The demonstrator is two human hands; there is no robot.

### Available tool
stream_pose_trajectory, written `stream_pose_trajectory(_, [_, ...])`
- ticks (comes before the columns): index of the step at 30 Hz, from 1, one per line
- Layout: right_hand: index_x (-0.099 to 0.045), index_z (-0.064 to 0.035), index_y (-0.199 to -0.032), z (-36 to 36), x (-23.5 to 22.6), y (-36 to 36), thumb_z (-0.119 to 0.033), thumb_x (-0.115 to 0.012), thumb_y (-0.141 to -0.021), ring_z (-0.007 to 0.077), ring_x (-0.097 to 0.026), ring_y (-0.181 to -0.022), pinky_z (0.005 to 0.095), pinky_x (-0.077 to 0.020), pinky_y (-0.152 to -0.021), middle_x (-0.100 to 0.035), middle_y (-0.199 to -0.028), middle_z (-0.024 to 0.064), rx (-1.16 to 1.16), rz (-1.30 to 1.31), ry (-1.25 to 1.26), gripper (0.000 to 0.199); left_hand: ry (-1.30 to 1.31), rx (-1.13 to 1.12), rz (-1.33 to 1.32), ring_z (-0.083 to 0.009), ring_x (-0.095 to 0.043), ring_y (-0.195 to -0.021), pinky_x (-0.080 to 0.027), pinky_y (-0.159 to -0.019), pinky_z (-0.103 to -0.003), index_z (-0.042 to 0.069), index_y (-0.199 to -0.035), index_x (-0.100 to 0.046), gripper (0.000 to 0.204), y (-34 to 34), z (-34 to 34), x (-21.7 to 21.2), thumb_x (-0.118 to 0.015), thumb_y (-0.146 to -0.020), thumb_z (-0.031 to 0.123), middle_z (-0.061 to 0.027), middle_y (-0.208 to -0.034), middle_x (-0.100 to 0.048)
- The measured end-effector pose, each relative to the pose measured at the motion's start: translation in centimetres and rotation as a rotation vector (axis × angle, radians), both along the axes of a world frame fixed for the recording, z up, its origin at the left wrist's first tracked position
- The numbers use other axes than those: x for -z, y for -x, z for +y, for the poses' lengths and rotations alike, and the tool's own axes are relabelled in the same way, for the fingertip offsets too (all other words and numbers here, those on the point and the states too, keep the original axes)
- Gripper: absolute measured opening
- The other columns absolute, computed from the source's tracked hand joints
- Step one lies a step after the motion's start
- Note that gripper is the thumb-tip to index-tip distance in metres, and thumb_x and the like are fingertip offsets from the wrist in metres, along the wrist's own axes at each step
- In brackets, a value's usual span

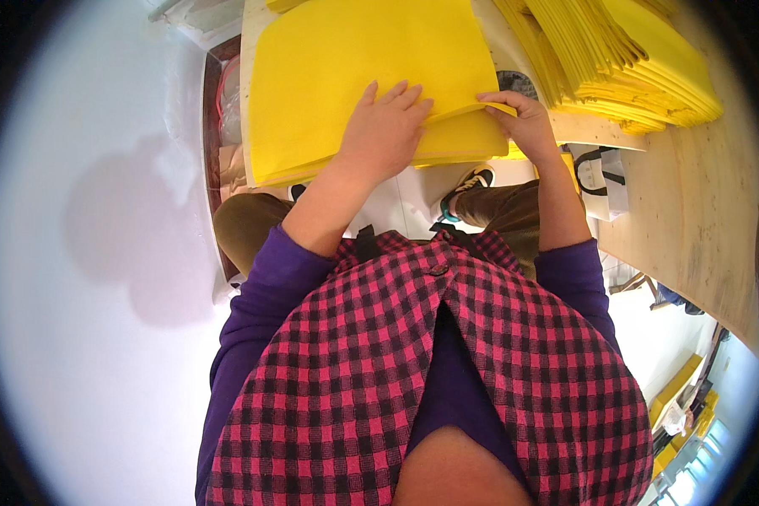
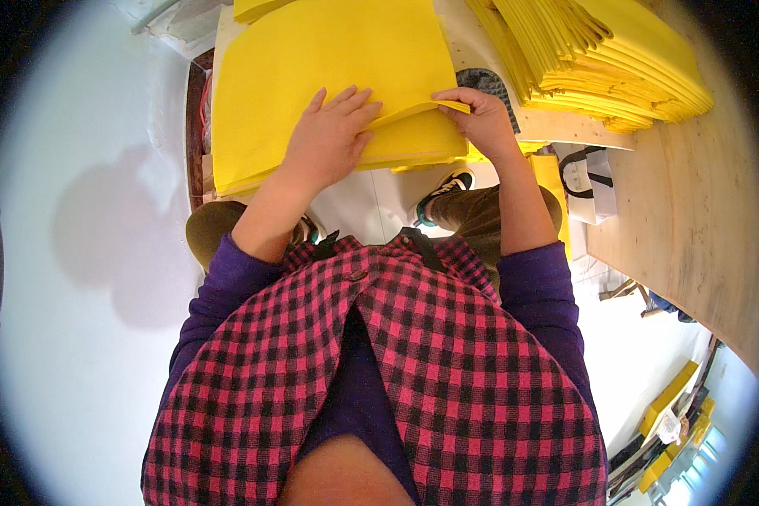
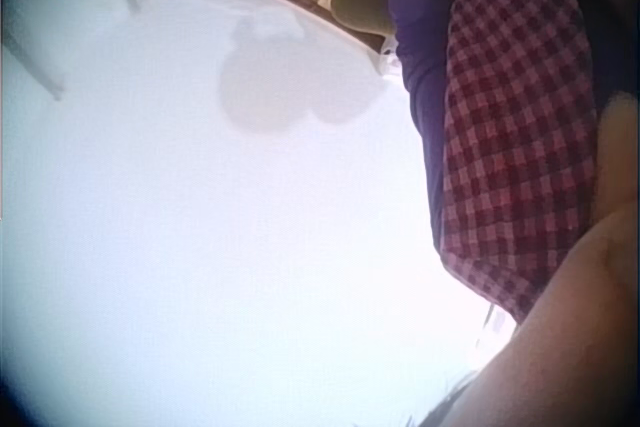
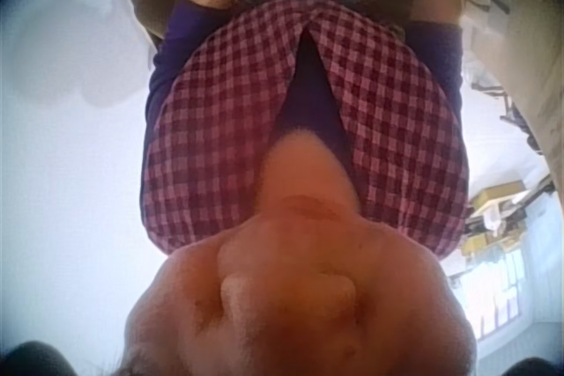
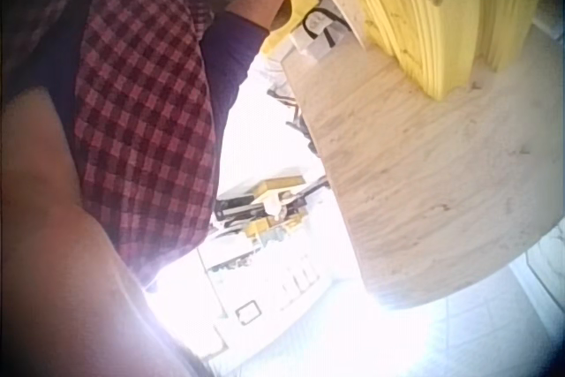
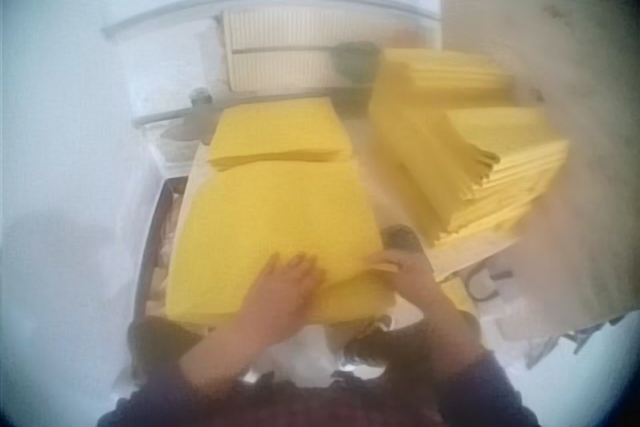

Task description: The person folds multiple yellow foam sheets by hand on a wooden workbench. They fold each sheet in half, align the edges, and stack the folded pieces into a growing pile.

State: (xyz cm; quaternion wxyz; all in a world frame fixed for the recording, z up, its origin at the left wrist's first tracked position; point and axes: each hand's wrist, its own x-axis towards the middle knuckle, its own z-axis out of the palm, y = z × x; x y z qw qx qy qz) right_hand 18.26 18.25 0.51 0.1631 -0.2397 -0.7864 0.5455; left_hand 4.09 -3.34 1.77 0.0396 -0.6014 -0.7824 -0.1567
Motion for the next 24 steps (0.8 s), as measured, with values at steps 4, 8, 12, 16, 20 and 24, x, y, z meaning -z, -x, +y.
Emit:
stream_pose_trajectory(4, [-0.071, -0.0094, -0.100, 0.1, 0.2, 0.0, -0.006, -0.067, -0.086, 0.0027, -0.041, -0.052, 0.0192, -0.0339, -0.048, -0.057, -0.069, -0.0069, -0.004, -0.005, 0.031, 0.015, -0.025, -0.046, -0.008, -0.0262, -0.045, -0.128, -0.031, -0.108, -0.048, 0.012, -0.127, -0.053, 0.041, 1.0, -1.5, 0.5, -0.054, -0.086, 0.012, -0.0090, -0.135, -0.051])
stream_pose_trajectory(8, [-0.072, -0.0107, -0.100, 0.3, 0.3, -0.2, -0.007, -0.066, -0.086, 0.0032, -0.042, -0.052, 0.0195, -0.0354, -0.048, -0.056, -0.067, -0.0062, 0.004, -0.029, 0.026, 0.016, -0.061, -0.103, -0.007, -0.0253, -0.046, -0.127, -0.033, -0.107, -0.048, 0.011, -0.124, -0.055, 0.044, 2.4, -5.6, 1.1, -0.052, -0.081, 0.006, -0.0088, -0.134, -0.052])
stream_pose_trajectory(12, [-0.071, -0.0103, -0.102, 0.5, 0.6, -0.4, -0.006, -0.065, -0.086, 0.0028, -0.044, -0.053, 0.0193, -0.0368, -0.049, -0.060, -0.071, -0.0056, 0.009, -0.029, -0.001, 0.017, -0.010, -0.201, 0.086, -0.0259, -0.049, -0.124, -0.036, -0.105, -0.047, 0.011, -0.123, -0.057, 0.046, 4.6, -10.3, 1.3, -0.052, -0.077, 0.003, -0.0087, -0.131, -0.055])
stream_pose_trajectory(16, [-0.071, -0.0086, -0.101, 0.6, 0.7, -0.6, -0.005, -0.064, -0.087, 0.0022, -0.046, -0.055, 0.0193, -0.0387, -0.050, -0.067, -0.084, -0.0052, -0.014, -0.025, 0.026, 0.016, -0.101, -0.284, 0.089, -0.0291, -0.054, -0.118, -0.038, -0.103, -0.047, 0.008, -0.116, -0.062, 0.045, 6.5, -13.9, 1.7, -0.051, -0.073, -0.002, -0.0101, -0.122, -0.061])
stream_pose_trajectory(20, [-0.070, -0.0070, -0.100, 0.6, 0.6, -0.7, -0.004, -0.062, -0.088, 0.0014, -0.052, -0.065, 0.0179, -0.0407, -0.053, -0.068, -0.105, -0.0018, -0.023, -0.047, 0.018, 0.015, -0.229, -0.341, -0.015, -0.0310, -0.054, -0.118, -0.039, -0.102, -0.046, 0.006, -0.110, -0.065, 0.048, 8.1, -15.8, 2.5, -0.052, -0.066, -0.010, -0.0116, -0.120, -0.062])
stream_pose_trajectory(24, [-0.069, -0.0075, -0.100, 0.8, 0.7, -0.7, -0.003, -0.061, -0.088, 0.0011, -0.055, -0.069, 0.0167, -0.0407, -0.055, -0.068, -0.112, -0.0001, -0.036, -0.041, 0.056, 0.016, -0.332, -0.316, -0.112, -0.0323, -0.054, -0.117, -0.039, -0.101, -0.044, 0.006, -0.108, -0.066, 0.048, 9.1, -16.2, 3.2, -0.050, -0.067, -0.011, -0.0111, -0.118, -0.063])
